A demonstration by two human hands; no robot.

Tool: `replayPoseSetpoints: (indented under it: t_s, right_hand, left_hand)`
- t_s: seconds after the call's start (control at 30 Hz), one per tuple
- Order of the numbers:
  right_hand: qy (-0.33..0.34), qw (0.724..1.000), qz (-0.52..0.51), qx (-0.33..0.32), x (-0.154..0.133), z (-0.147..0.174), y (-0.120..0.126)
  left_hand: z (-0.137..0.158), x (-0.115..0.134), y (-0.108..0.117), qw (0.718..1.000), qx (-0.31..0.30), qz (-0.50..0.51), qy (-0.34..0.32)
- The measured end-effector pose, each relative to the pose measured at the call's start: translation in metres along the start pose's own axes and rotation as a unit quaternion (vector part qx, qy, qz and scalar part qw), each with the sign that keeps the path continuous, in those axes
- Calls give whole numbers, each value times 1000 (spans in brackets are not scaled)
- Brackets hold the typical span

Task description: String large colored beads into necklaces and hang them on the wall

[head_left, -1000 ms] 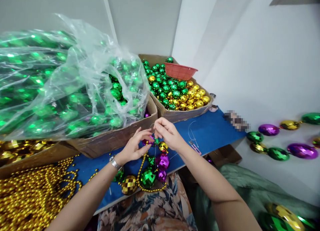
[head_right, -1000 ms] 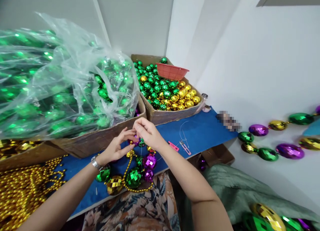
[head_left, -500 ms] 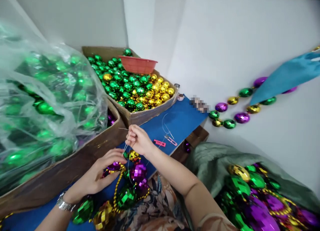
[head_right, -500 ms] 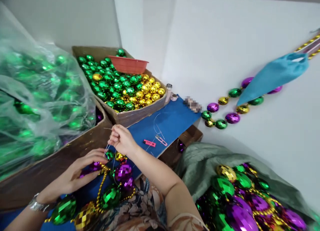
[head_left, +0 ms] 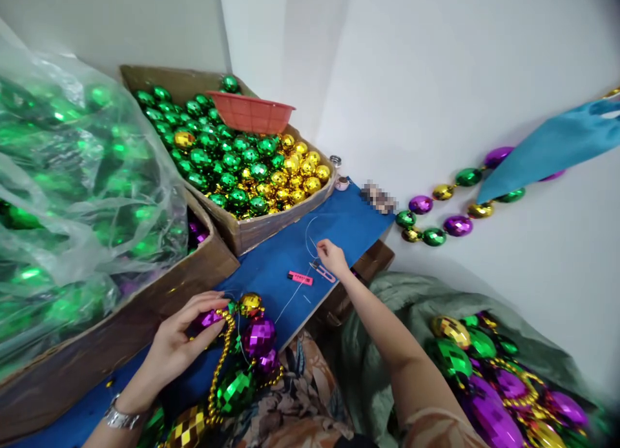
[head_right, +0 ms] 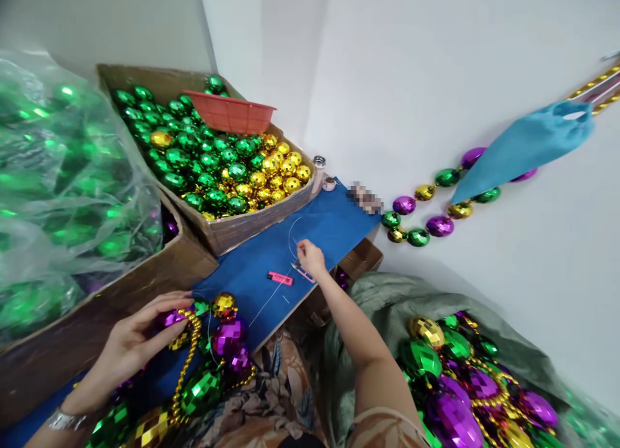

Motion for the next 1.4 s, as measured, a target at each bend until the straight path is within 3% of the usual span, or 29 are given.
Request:
replayPoseSetpoints:
  t_s: [0.17,0.4,0.57,0.93,1.03,1.2,1.4]
  right_hand:
    - [-49,989,138,-19,38,-2,10]
    - [-57,966,250,-45,44,4,0]
    - [-15,956,289,-50,37,16,-4]
    - [107,937,305,-132,19,52,-28]
    - [84,940,314,-106,20,46,-25]
    - [-10,945,324,-34,36,19,-9]
    - [-47,948,313,-26,45,4,-12]
  left_hand:
    - [2,-3,2,1000,14,-11,20]
    - [6,-2,11,999,21,-19,45]
    - [7,-3,11,998,30,-6,53]
    - [9,-6,2,997,34,3,70]
    - [10,-7,2,997,34,3,69]
    - [10,-7,2,997,36,5,67]
    - [12,-7,-2,997,39,17,69]
Point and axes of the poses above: each hand's wrist, its own z-axis away from the middle knuckle, its own y-axis out of the back of the hand, x = y × z, the point moved 3 cm from there along -z, towards the middle knuckle, and after that the axes turned 3 degrees about y, right-handed, at the moved point
